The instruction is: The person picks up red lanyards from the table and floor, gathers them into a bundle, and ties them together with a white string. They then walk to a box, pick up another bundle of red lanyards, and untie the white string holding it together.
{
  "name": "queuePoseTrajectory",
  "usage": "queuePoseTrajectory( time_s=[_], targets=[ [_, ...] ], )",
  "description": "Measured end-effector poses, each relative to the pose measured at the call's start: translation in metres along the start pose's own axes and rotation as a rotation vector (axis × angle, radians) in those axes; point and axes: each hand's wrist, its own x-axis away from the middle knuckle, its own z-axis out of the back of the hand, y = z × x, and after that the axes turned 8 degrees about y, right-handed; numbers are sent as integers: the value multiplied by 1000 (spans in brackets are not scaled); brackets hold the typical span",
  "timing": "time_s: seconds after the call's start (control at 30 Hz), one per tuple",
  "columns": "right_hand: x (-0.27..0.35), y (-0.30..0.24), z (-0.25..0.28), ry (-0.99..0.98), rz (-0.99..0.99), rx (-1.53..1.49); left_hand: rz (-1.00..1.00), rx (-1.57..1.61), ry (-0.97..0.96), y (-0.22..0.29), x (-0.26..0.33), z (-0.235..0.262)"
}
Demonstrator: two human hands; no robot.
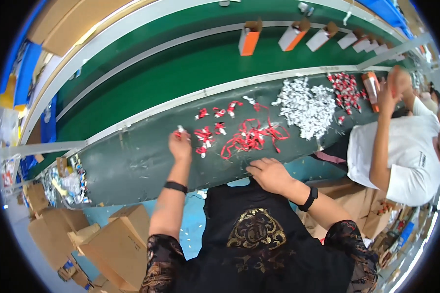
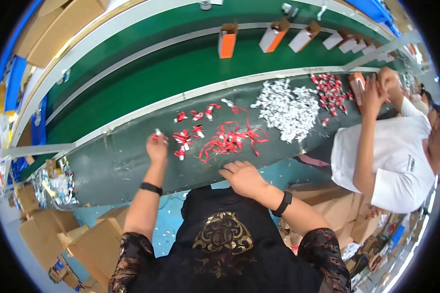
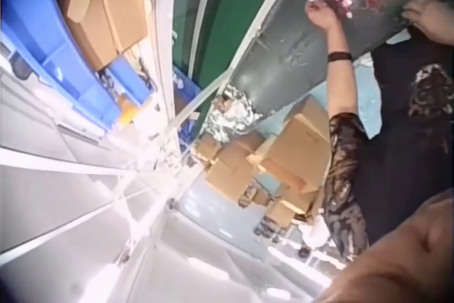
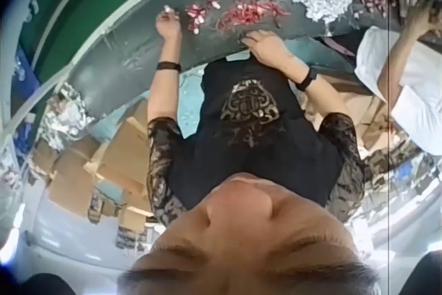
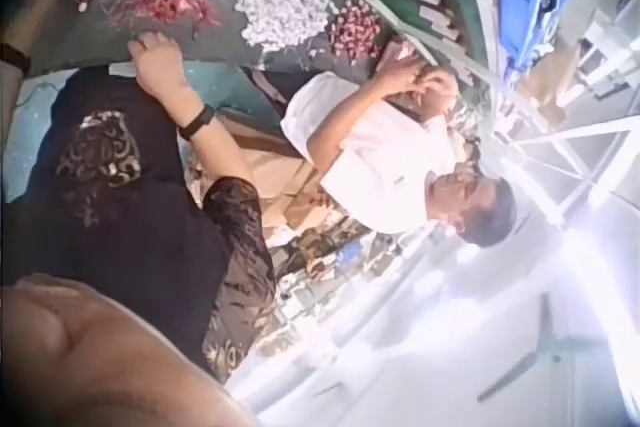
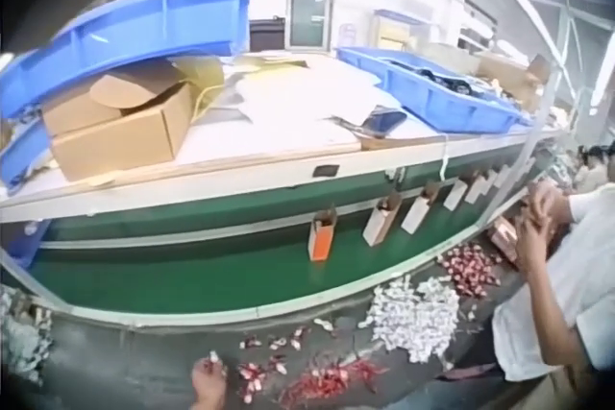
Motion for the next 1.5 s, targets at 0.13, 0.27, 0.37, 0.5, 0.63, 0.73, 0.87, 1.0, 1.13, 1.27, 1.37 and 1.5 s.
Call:
queuePoseTrajectory(
  time_s=[0.13,0.27,0.37,0.5,0.63,0.73,0.87,1.0,1.13,1.27,1.37,1.5],
  targets=[
    [58,42,-21,-174,-278,100,-322,-621,63,-6,-56,-25],
    [79,79,-55,-3,-630,-70,-225,-791,-44,-21,-65,-30],
    [66,105,-64,142,-812,-145,-347,-776,25,12,-27,-33],
    [28,122,-79,237,-673,-148,-584,-680,-3,13,13,13],
    [-20,95,-81,163,-601,-239,-221,-503,-275,11,78,49],
    [-48,76,-82,231,-159,8,-25,-341,-375,-29,114,75],
    [-57,110,-136,219,-84,266,-15,-353,-407,-37,151,85],
    [-38,137,-93,270,-226,29,-47,-387,-404,-46,152,88],
    [-8,148,-38,353,-364,-600,-73,-417,-458,-35,149,75],
    [14,129,21,387,-600,-1136,-188,-448,-528,-18,143,43],
    [18,120,31,388,-652,-1071,-408,-552,-597,0,132,3],
    [39,93,10,232,-697,-688,-802,-764,-502,-10,120,-60]
  ],
)
